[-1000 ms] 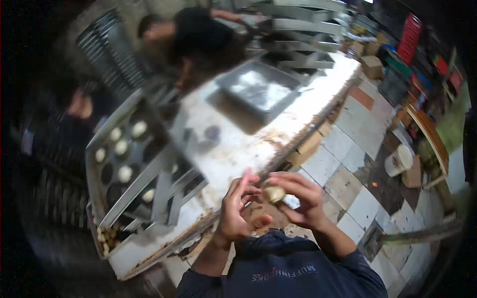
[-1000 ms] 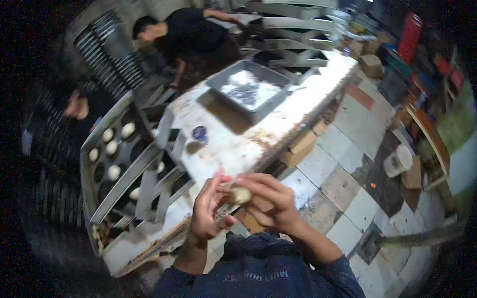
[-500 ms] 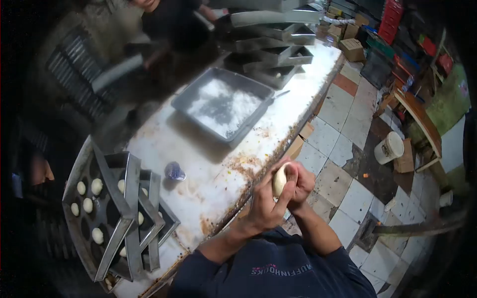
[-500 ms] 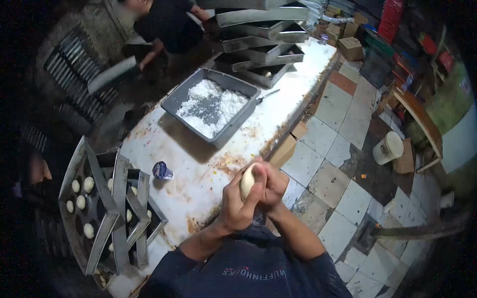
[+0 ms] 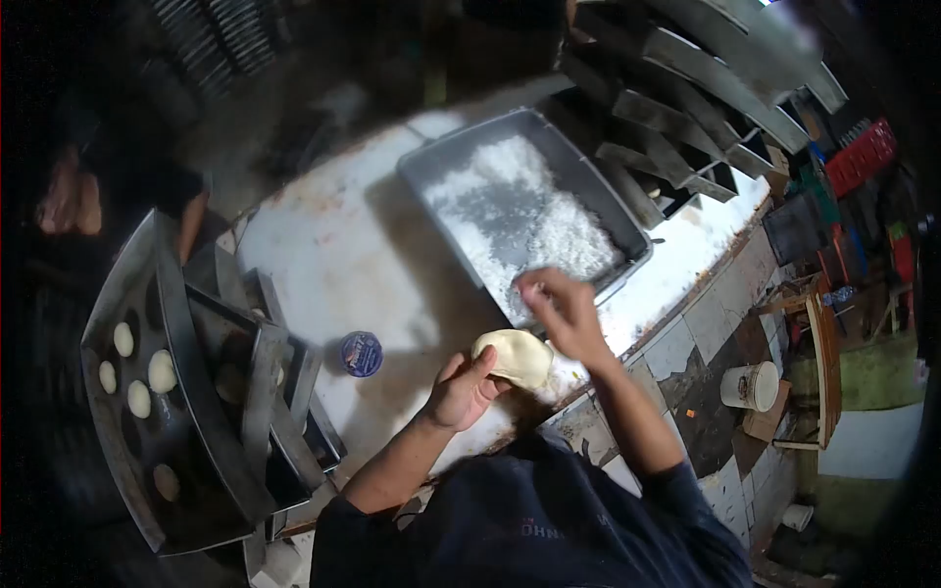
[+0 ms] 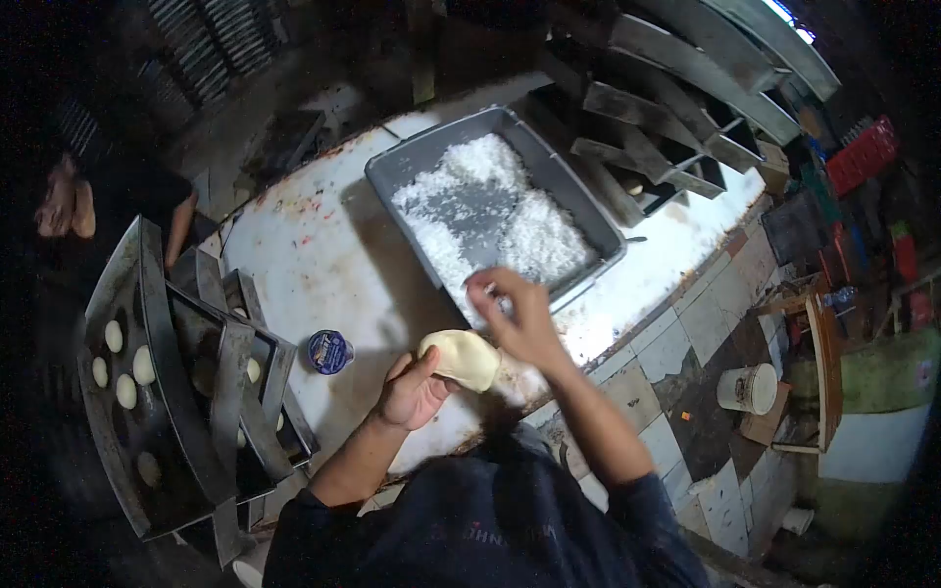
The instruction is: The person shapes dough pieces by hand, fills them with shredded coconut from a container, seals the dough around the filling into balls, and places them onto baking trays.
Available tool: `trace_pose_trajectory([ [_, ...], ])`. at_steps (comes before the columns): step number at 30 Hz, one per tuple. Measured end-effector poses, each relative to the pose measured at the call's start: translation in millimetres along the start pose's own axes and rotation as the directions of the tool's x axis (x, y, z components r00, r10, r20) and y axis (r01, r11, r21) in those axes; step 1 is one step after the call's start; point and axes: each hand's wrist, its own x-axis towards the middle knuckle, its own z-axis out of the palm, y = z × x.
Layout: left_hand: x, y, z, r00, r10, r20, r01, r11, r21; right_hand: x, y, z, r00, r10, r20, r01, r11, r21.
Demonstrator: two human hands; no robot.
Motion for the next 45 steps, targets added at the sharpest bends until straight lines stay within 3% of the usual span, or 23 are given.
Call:
trace_pose_trajectory([
  [1, -2.3, 19.3, 21.4, 1.000, 0.028, -0.011, -0.027, 0.999, 0.047, 20.6, 11.4, 0.0, 0.999, 0.052, -0.005, -0.052, 0.994, -0.099],
  [3, -11.4, 27.5, 16.0, 0.992, 0.128, -0.019, -0.123, 0.978, 0.170, 63.3, 37.0, 1.2, 0.971, 0.101, 0.219, -0.027, 0.948, -0.316],
  [5, -17.5, 29.4, 5.1, 0.987, 0.153, -0.048, -0.142, 0.973, 0.184, 94.4, 83.0, 14.4, 0.887, -0.119, 0.447, 0.298, 0.886, -0.355],
  [7, -21.4, 25.9, -6.7, 0.961, 0.262, -0.092, -0.244, 0.954, 0.172, 121.1, 108.7, 29.8, 0.811, -0.135, 0.569, 0.443, 0.778, -0.446],
  [9, -24.8, 27.7, -10.6, 0.962, 0.249, -0.115, -0.238, 0.966, 0.099, 137.7, 123.9, 38.0, 0.757, -0.101, 0.646, 0.479, 0.758, -0.443],
  [11, -30.3, 28.2, -15.3, 0.951, 0.153, -0.268, -0.116, 0.982, 0.150, 146.6, 146.2, 40.8, 0.710, -0.144, 0.689, 0.546, 0.731, -0.410],
  [13, -34.9, 25.4, -23.6, 0.946, 0.182, -0.267, -0.125, 0.968, 0.217, 158.2, 130.4, 37.4, 0.618, 0.142, 0.773, 0.435, 0.758, -0.486],
  [15, -38.0, 27.7, -26.2, 0.942, 0.181, -0.283, -0.119, 0.968, 0.222, 154.8, 134.0, 41.0, 0.654, 0.077, 0.753, 0.395, 0.813, -0.427],
  [17, -38.4, 28.9, -29.8, 0.933, 0.164, -0.321, -0.103, 0.975, 0.199, 148.0, 129.2, 45.4, 0.809, -0.165, 0.564, 0.369, 0.890, -0.268],
  [18, -36.2, 29.6, -31.2, 0.928, 0.142, -0.344, -0.079, 0.979, 0.188, 148.4, 135.2, 48.6, 0.805, -0.222, 0.550, 0.395, 0.893, -0.218],
  [22, -29.0, 36.0, -28.7, 0.923, 0.199, -0.330, -0.117, 0.961, 0.251, 151.8, 141.1, 49.2, 0.770, 0.104, 0.629, 0.281, 0.831, -0.480],
  [23, -29.3, 38.3, -28.2, 0.923, 0.196, -0.332, -0.113, 0.961, 0.253, 150.8, 139.2, 49.7, 0.772, 0.103, 0.627, 0.277, 0.833, -0.479],
  [25, -29.9, 41.8, -26.6, 0.915, 0.257, -0.310, -0.171, 0.945, 0.278, 149.2, 135.8, 49.1, 0.866, -0.207, 0.455, 0.365, 0.884, -0.293],
  [26, -29.6, 40.8, -26.6, 0.917, 0.254, -0.307, -0.168, 0.945, 0.280, 147.5, 133.8, 50.2, 0.843, -0.291, 0.452, 0.428, 0.872, -0.239],
  [27, -28.6, 38.7, -27.5, 0.914, 0.262, -0.309, -0.177, 0.944, 0.278, 145.6, 137.0, 47.3, 0.848, -0.289, 0.445, 0.425, 0.872, -0.244],
  [30, -28.6, 34.8, -24.1, 0.914, 0.261, -0.312, -0.159, 0.935, 0.317, 147.2, 156.1, 43.0, 0.842, -0.020, 0.538, 0.358, 0.768, -0.531],
  [33, -31.2, 30.7, -21.0, 0.908, 0.267, -0.324, -0.148, 0.926, 0.348, 142.3, 155.5, 33.9, 0.867, -0.150, 0.475, 0.400, 0.777, -0.486],
  [35, -32.8, 27.1, -19.5, 0.905, 0.272, -0.326, -0.156, 0.927, 0.340, 140.0, 166.7, 29.1, 0.803, -0.196, 0.563, 0.495, 0.747, -0.445],
  [38, -33.2, 26.5, -18.1, 0.901, 0.275, -0.335, -0.176, 0.938, 0.298, 137.2, 164.1, 26.5, 0.762, -0.023, 0.647, 0.487, 0.679, -0.549],
  [40, -33.5, 30.3, -14.6, 0.895, 0.275, -0.350, -0.182, 0.944, 0.277, 134.1, 160.0, 29.0, 0.769, -0.237, 0.593, 0.559, 0.700, -0.445],
  [41, -33.0, 31.2, -13.6, 0.893, 0.281, -0.352, -0.185, 0.942, 0.281, 132.7, 158.0, 30.0, 0.767, -0.243, 0.594, 0.562, 0.700, -0.440],
  [43, -31.5, 34.2, -12.1, 0.886, 0.322, -0.334, -0.231, 0.930, 0.285, 130.4, 150.5, 31.4, 0.734, 0.103, 0.672, 0.437, 0.685, -0.583],
  [45, -30.6, 37.1, -11.9, 0.887, 0.325, -0.328, -0.233, 0.929, 0.289, 126.9, 151.0, 30.2, 0.739, 0.095, 0.667, 0.426, 0.701, -0.572],
])
